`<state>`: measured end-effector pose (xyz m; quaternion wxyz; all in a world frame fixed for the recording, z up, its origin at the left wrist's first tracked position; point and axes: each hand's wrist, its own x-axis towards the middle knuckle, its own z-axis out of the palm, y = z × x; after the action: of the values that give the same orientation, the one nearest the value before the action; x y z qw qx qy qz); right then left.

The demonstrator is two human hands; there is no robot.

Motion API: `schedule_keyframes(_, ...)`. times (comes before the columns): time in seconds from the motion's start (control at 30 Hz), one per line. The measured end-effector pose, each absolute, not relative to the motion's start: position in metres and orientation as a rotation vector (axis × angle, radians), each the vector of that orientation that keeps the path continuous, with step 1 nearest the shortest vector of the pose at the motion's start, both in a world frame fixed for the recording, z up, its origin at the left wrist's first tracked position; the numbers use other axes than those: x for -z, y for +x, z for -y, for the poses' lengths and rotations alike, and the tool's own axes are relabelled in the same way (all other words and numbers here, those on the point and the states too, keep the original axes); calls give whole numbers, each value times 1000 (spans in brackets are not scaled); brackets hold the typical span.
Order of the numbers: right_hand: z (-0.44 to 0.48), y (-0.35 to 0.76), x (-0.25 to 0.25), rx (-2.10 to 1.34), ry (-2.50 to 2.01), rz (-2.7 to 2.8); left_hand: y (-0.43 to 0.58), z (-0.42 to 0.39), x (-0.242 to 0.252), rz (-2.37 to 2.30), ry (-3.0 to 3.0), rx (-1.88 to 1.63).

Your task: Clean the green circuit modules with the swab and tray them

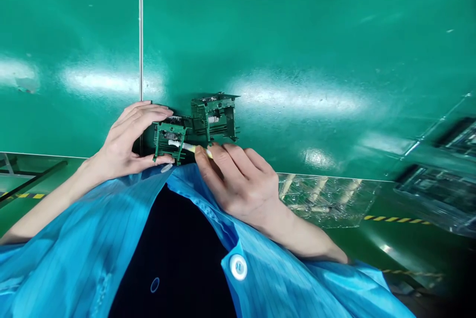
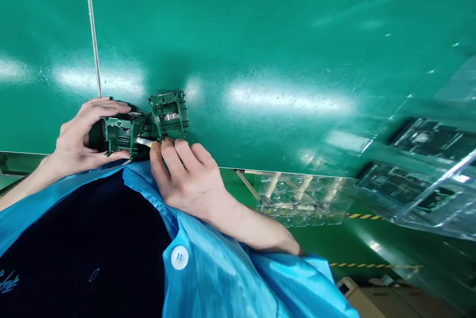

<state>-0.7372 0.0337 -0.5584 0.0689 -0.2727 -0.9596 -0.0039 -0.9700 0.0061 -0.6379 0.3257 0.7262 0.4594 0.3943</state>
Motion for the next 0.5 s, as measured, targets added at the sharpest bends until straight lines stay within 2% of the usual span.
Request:
schedule_keyframes(0.27,-23,-741,566,-23,-885,2831,-971,-6,638,-1207,1934,-1017)
schedule_keyframes(0.5,-7,-726,575,90,-991,2764,-968,-8,637,-1241,1931,-1037)
